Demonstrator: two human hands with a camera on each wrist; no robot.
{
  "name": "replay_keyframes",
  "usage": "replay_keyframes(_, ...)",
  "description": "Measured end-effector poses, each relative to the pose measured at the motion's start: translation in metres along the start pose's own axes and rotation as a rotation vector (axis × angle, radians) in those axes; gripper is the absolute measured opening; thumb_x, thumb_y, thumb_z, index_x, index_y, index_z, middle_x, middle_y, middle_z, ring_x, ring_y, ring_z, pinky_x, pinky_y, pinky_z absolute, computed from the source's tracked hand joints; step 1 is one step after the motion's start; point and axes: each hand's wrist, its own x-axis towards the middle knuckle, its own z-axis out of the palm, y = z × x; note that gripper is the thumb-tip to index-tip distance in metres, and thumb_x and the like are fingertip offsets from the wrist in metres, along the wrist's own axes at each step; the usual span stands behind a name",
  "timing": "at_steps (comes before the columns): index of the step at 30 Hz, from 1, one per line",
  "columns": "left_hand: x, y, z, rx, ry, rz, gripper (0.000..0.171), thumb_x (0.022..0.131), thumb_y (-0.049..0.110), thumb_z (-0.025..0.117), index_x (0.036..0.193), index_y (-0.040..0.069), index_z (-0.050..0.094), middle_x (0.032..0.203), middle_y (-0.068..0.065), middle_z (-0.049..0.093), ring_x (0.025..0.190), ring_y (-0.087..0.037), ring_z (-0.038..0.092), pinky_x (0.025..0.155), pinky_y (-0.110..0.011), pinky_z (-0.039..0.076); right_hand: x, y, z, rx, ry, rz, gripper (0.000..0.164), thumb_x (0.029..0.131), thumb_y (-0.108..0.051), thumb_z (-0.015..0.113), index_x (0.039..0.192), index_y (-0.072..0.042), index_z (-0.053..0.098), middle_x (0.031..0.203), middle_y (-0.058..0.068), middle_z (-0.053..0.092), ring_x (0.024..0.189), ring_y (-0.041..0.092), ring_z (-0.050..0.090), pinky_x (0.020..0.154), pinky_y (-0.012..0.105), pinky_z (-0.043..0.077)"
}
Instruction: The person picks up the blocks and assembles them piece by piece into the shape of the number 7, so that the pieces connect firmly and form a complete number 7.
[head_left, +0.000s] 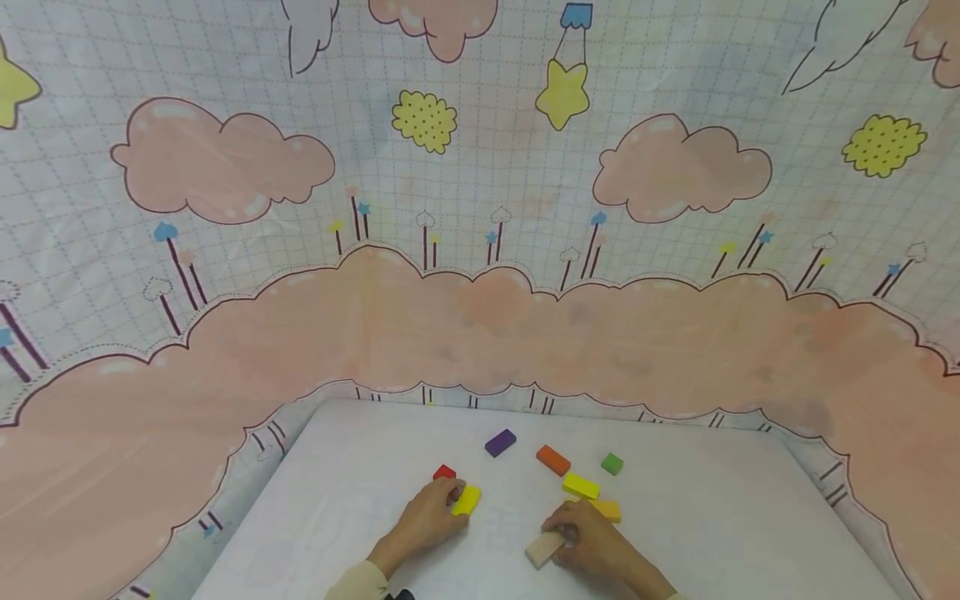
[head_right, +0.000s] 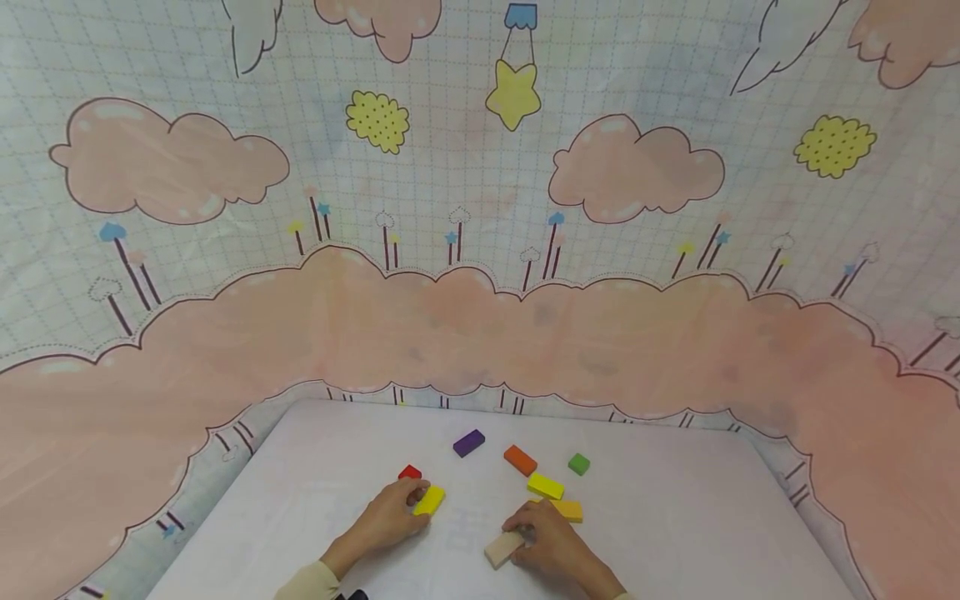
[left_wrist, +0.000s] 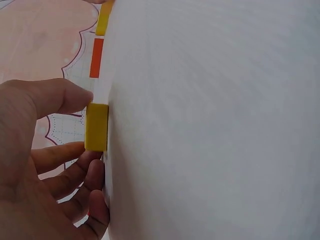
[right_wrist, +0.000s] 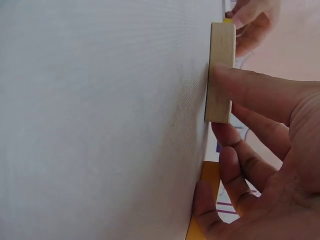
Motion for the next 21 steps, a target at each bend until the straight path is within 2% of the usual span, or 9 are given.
replay_keyframes(4,0.0002,-0.0010,0.0003,-0.012,-0.004,0.005,0.048,0.079,0.019,0.076,0.122,0.005,0.063,0.110,-0.005,0.065,0.098,-0.021,0.060,0.092,-0.049,0.051,0.0003,0.0009,0.0000,-0.008,0.008,-0.007,0.029,0.076,-0.012,0.081,0.098,-0.028,0.071,0.111,-0.006,0.063,0.107,0.023,0.052,0.102,0.057,0.042)
replay_keyframes(12,-0.0015,0.0003,0.0001,-0.006,-0.002,0.013,0.045,0.081,0.026,0.079,0.118,0.006,0.065,0.107,-0.005,0.065,0.092,-0.019,0.058,0.092,-0.048,0.052,0.0011,0.0042,-0.0020,0.009,0.010,-0.016,0.027,0.076,-0.016,0.082,0.098,-0.027,0.071,0.110,-0.006,0.064,0.107,0.022,0.054,0.102,0.058,0.042)
replay_keyframes(21,-0.0027,0.0026,-0.0003,0.007,0.012,0.012,0.038,0.081,0.021,0.079,0.113,0.006,0.066,0.101,-0.004,0.064,0.088,-0.017,0.055,0.089,-0.046,0.052,0.0069,0.0067,-0.0029,0.008,0.047,0.045,0.027,0.078,-0.021,0.082,0.102,-0.026,0.071,0.111,-0.003,0.065,0.104,0.020,0.054,0.101,0.058,0.044)
